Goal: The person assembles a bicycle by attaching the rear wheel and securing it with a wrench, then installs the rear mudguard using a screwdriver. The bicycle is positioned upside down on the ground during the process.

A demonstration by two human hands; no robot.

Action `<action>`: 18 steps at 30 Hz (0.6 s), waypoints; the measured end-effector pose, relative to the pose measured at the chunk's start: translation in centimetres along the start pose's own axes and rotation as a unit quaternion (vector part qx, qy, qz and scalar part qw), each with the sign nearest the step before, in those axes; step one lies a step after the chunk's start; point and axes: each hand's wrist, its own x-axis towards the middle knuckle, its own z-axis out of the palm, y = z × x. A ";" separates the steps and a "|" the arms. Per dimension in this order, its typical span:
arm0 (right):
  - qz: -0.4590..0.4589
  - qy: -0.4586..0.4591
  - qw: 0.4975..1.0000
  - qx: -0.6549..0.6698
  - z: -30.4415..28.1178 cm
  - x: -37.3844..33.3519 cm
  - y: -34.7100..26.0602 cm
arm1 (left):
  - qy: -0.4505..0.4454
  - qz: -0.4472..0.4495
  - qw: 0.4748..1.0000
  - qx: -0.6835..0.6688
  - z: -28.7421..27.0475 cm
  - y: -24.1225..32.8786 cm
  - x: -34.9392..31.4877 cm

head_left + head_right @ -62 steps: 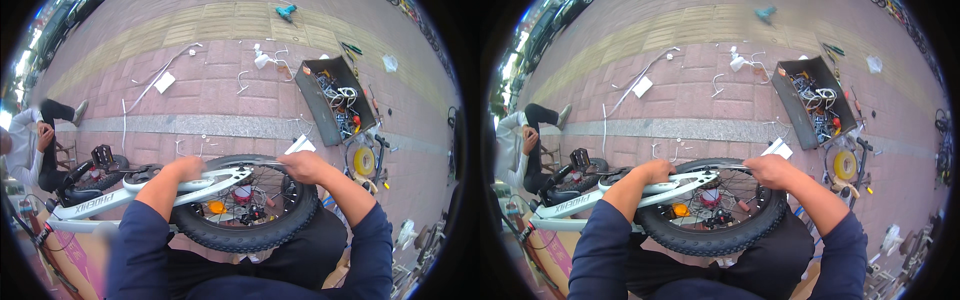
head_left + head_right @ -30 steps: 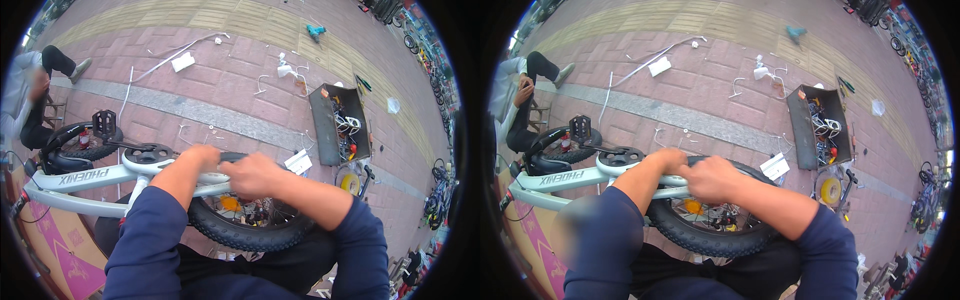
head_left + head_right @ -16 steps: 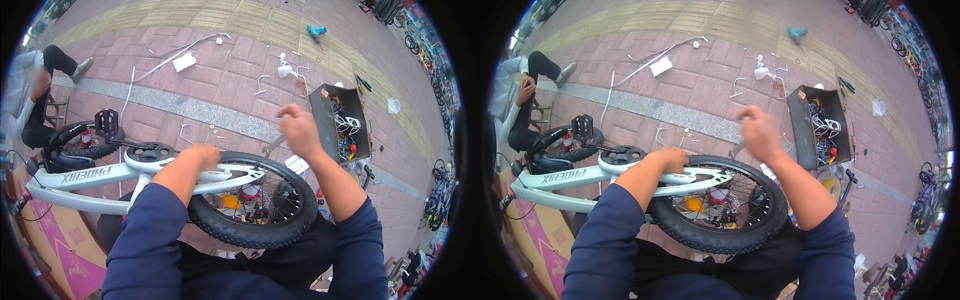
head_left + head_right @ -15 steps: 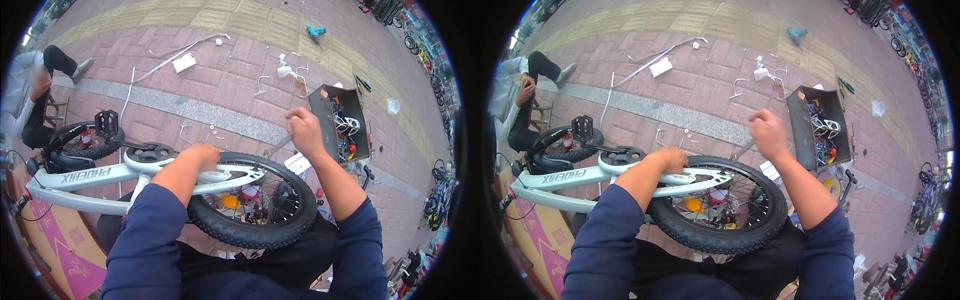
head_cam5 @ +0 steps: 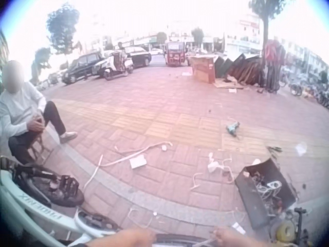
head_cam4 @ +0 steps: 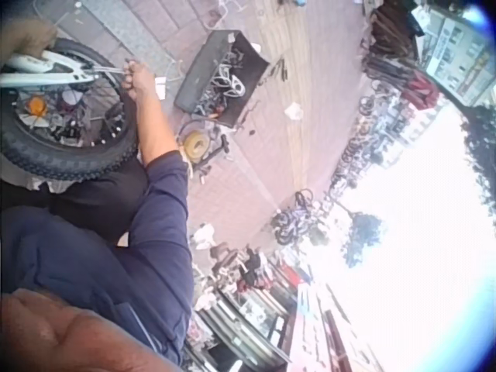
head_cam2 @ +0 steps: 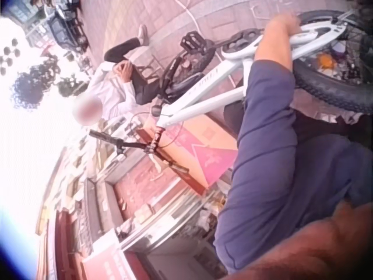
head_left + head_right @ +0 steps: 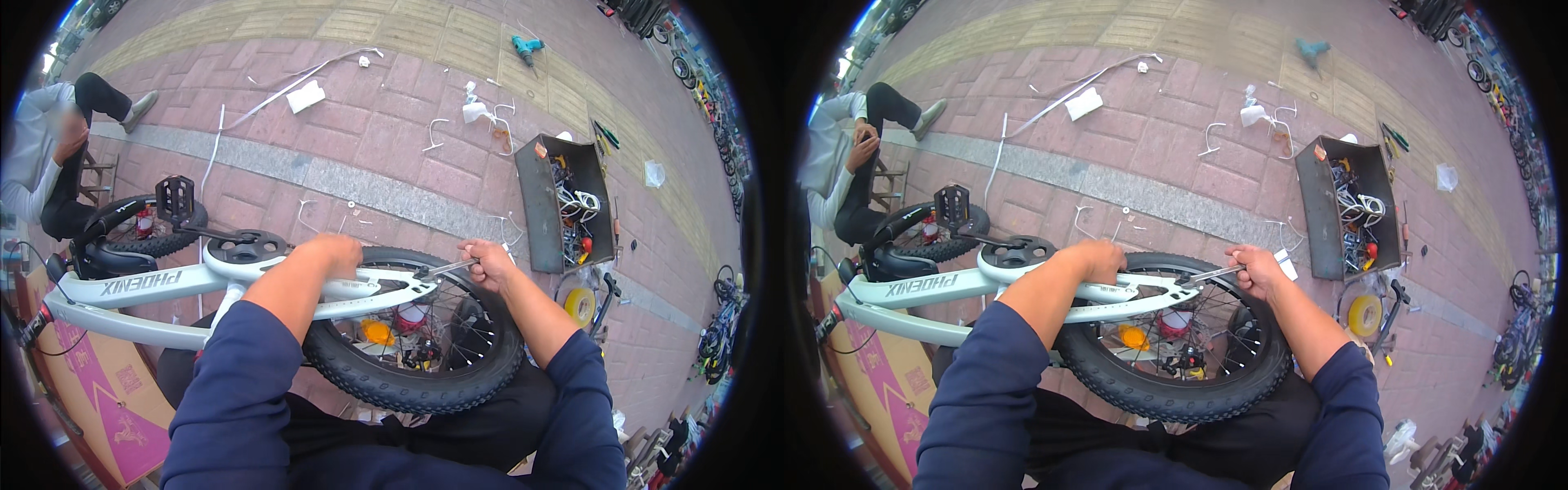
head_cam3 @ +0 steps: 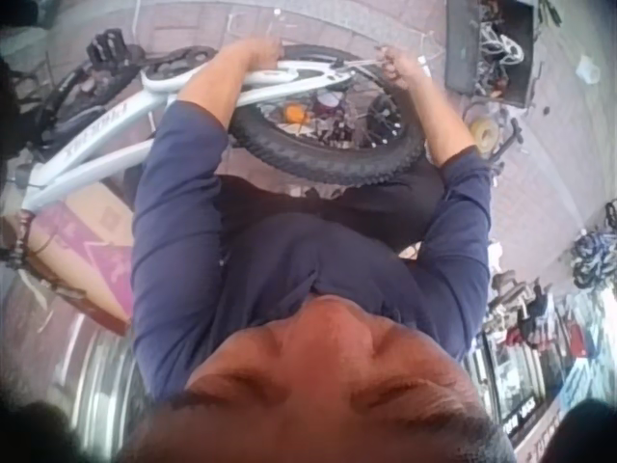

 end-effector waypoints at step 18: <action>-0.189 -0.086 0.700 -0.683 1.2 2.2 -2.9 | -0.014 -0.004 1.000 -0.013 -0.8 0.5 -0.4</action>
